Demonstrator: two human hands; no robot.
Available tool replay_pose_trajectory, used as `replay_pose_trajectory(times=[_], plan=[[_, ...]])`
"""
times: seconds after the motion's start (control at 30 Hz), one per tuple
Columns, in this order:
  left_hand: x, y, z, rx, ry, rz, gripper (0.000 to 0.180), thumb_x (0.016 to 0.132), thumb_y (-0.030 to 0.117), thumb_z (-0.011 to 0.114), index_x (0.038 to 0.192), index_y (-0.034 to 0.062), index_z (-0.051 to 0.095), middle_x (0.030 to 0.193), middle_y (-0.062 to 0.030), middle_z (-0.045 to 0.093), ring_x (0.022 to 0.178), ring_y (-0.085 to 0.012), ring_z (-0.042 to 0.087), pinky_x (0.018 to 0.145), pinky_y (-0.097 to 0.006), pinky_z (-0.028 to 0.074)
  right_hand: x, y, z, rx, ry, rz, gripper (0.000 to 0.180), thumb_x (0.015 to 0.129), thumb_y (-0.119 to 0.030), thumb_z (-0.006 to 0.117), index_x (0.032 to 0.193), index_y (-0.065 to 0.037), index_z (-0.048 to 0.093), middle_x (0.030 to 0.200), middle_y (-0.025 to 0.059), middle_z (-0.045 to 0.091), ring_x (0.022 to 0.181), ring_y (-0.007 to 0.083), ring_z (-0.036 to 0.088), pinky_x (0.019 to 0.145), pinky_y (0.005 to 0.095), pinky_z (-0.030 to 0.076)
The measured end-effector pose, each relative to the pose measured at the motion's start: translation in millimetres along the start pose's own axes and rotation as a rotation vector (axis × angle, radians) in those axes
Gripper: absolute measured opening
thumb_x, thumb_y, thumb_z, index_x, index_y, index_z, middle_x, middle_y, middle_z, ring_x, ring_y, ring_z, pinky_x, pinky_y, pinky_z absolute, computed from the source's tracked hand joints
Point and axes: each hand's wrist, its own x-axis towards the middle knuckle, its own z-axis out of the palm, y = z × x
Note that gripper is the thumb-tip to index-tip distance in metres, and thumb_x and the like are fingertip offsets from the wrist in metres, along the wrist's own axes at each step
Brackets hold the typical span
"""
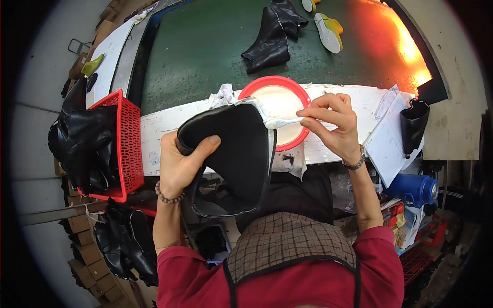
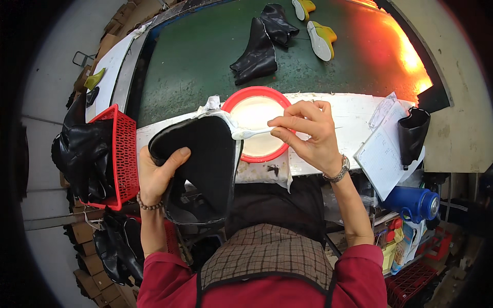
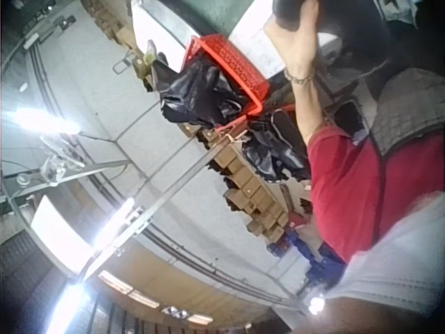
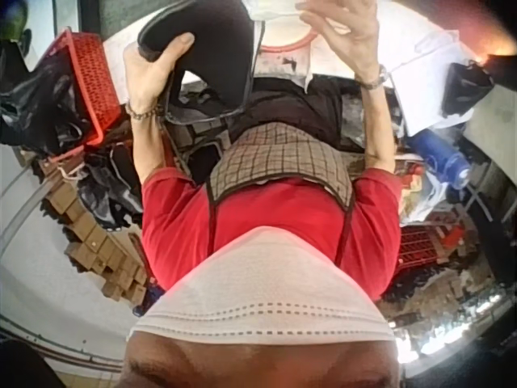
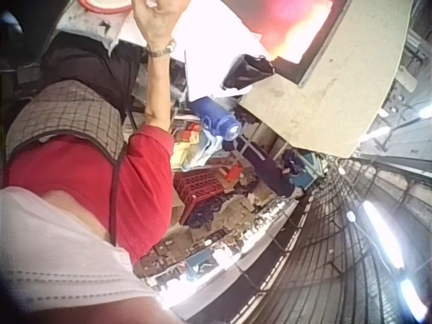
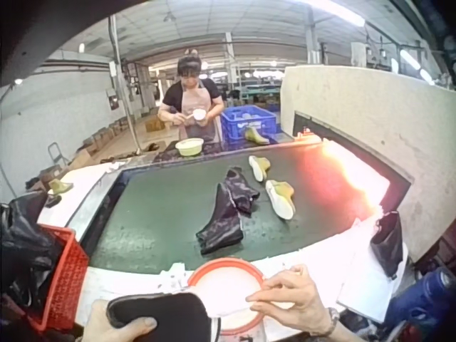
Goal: The person applies white adhesive to the seams of black leather boots using a toothbrush. They work on several boots one by one, dipping the brush into a red bowl of glue and carefully coating the edges.
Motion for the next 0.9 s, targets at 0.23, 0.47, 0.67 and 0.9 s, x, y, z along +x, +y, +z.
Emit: replay_pose_trajectory(times=[0.23, 0.47, 0.67, 0.9], plan=[[-11.2, 0.6, 12.3, 0.292, 0.166, 0.256, 0.015, 0.088, 0.008, 0.078, 0.097, -0.0033, 0.075, 0.07, -0.0004, 0.068, 0.061, -0.0041, 0.056, 0.056, -0.022, 0.043, 1.2, -2.6, 6.0, -0.039, 0.043, -0.01, 0.016, 0.081, -0.019, 0.084, 0.096, -0.018, 0.081, 0.086, -0.0046, 0.067, 0.076, 0.0096, 0.058, 0.084, 0.0326, 0.033], [-4.8, 1.0, 6.8, 0.348, 0.39, 0.448, 0.019, 0.089, 0.009, 0.08, 0.101, -0.0032, 0.074, 0.07, -0.0016, 0.068, 0.061, -0.0042, 0.057, 0.057, -0.022, 0.044, -12.4, -17.2, 19.2, 0.015, -0.007, 0.013, 0.017, 0.079, -0.018, 0.084, 0.096, -0.017, 0.08, 0.087, -0.0045, 0.066, 0.071, 0.0089, 0.057, 0.083, 0.0323, 0.032], [34.5, -37.7, -13.1, 0.556, 0.552, 0.452, 0.035, 0.09, 0.017, 0.078, 0.118, -0.0037, 0.068, 0.09, -0.0138, 0.075, 0.081, -0.019, 0.071, 0.075, -0.033, 0.055, -12.1, 10.4, 14.3, -0.137, -0.073, 0.343, 0.012, 0.083, -0.019, 0.078, 0.094, -0.014, 0.079, 0.086, 0.0022, 0.067, 0.078, 0.0223, 0.066, 0.064, 0.0376, 0.051], [36.7, -136.9, -55.1, 0.842, 0.052, 0.142, 0.13, 0.059, 0.054, 0.094, 0.162, 0.0145, 0.026, 0.15, -0.0183, 0.047, 0.139, -0.0351, 0.043, 0.11, -0.059, 0.029, -22.3, 24.7, 11.4, -0.434, -0.068, 0.282, 0.011, 0.085, -0.023, 0.076, 0.092, -0.014, 0.078, 0.083, 0.0021, 0.065, 0.076, 0.0228, 0.067, 0.063, 0.0371, 0.051]])
